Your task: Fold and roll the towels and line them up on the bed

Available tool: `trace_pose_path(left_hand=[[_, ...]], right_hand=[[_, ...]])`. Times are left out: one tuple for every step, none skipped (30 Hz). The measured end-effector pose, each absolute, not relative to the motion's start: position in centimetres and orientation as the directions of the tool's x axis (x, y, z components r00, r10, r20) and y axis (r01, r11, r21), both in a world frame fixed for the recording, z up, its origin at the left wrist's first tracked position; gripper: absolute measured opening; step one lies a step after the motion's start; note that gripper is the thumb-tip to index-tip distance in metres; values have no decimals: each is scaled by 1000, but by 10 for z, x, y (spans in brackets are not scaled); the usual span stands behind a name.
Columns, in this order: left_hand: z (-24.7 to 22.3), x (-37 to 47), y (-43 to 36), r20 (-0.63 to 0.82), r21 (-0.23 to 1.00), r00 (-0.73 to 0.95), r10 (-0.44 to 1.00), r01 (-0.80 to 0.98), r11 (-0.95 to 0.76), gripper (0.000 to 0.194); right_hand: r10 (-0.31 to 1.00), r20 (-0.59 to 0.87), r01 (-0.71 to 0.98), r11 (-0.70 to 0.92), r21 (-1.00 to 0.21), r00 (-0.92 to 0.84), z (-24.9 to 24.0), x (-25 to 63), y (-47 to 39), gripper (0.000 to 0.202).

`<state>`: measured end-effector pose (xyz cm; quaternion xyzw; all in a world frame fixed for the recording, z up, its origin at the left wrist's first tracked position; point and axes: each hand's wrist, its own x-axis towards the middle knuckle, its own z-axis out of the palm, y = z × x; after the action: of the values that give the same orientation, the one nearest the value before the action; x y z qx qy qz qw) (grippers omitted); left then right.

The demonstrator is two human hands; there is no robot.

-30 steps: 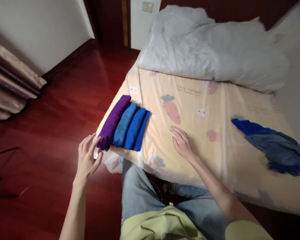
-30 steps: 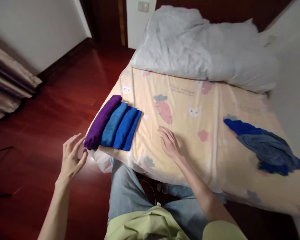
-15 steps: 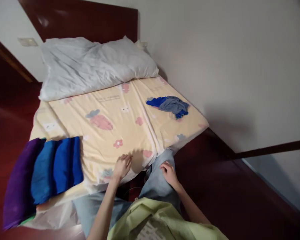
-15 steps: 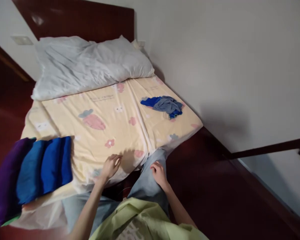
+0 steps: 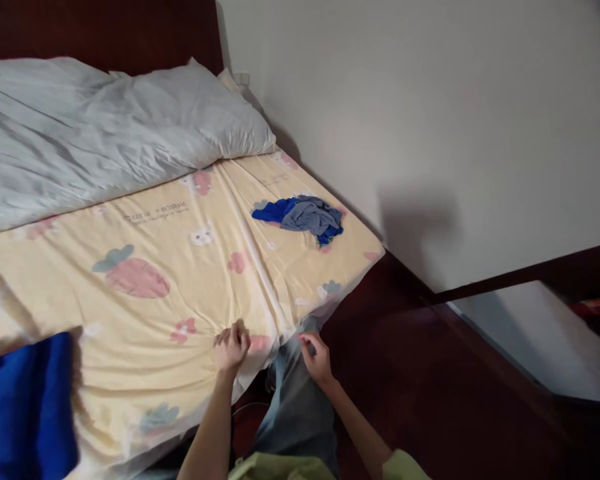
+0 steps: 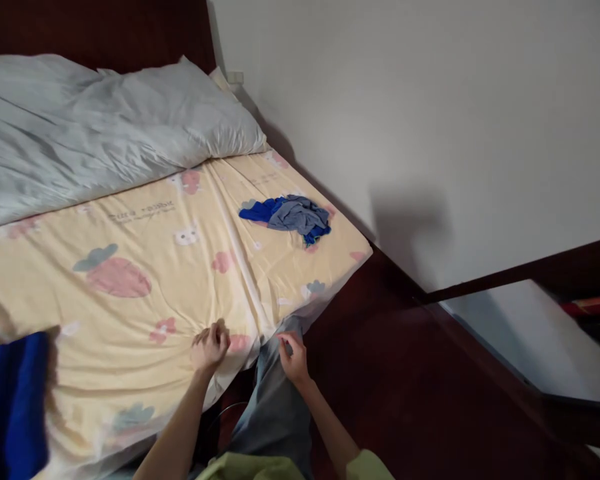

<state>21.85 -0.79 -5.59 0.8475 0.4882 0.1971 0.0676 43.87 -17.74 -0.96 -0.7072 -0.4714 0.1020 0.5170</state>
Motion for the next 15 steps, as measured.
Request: trace_pose_path(left_hand=[[-58, 218, -7, 301, 292, 450, 841, 796, -530, 21], [-61, 218, -7, 335, 275, 456, 825, 790, -548, 22], [-62, 218, -6, 369, 258, 462, 806, 782, -567, 22], [-64, 218, -5, 399, 242, 469, 788, 775, -584, 22], [-65, 218, -4, 422, 228, 476, 772, 768, -598, 22], [-66, 218, -4, 438, 218, 481, 759, 762, -609, 21], [-67, 218, -3, 449, 210, 485, 750, 759, -616, 21], [-68, 218, -3, 457, 203, 488, 743, 756, -622, 20], [-69, 217, -3, 464, 197, 492, 736, 753, -628, 20], [-71, 217, -2, 470, 192, 497, 729, 749, -634, 20], [-73, 216, -2, 476, 188, 503, 722, 744, -642, 20], [-76, 215, -3, 477, 188, 506, 718, 739, -646, 21], [-78, 214, -3, 477, 193, 505, 720, 738, -646, 22], [-81, 214, -3, 472, 204, 501, 725, 738, -643, 23], [-83, 213, -4, 461, 219, 496, 736, 741, -635, 24]], right_hand=[[741, 368, 573, -26, -819, 561, -4, 453, -161, 21], [710, 397, 591, -34, -806, 582, 3, 471, -140, 22], [682, 423, 611, -45, -790, 597, 12, 491, -115, 23], [662, 449, 639, -60, -767, 600, 21, 513, -88, 25], [640, 474, 669, -84, -739, 604, 31, 537, -58, 25], [620, 488, 690, -121, -714, 614, 41, 561, -28, 27], [624, 484, 711, -170, -683, 614, 51, 585, 1, 27], [623, 473, 727, -237, -644, 623, 60, 607, 29, 28], [622, 452, 733, -315, -603, 639, 68, 628, 53, 29], [615, 421, 723, -395, -567, 666, 75, 647, 75, 29], [608, 377, 699, -468, -541, 699, 80, 664, 94, 28], [603, 324, 669, -529, -522, 729, 85, 678, 109, 26], [603, 269, 643, -574, -507, 751, 88, 689, 122, 24], [613, 218, 628, -602, -493, 759, 91, 697, 131, 23], [631, 180, 627, -614, -480, 755, 93, 701, 139, 23]])
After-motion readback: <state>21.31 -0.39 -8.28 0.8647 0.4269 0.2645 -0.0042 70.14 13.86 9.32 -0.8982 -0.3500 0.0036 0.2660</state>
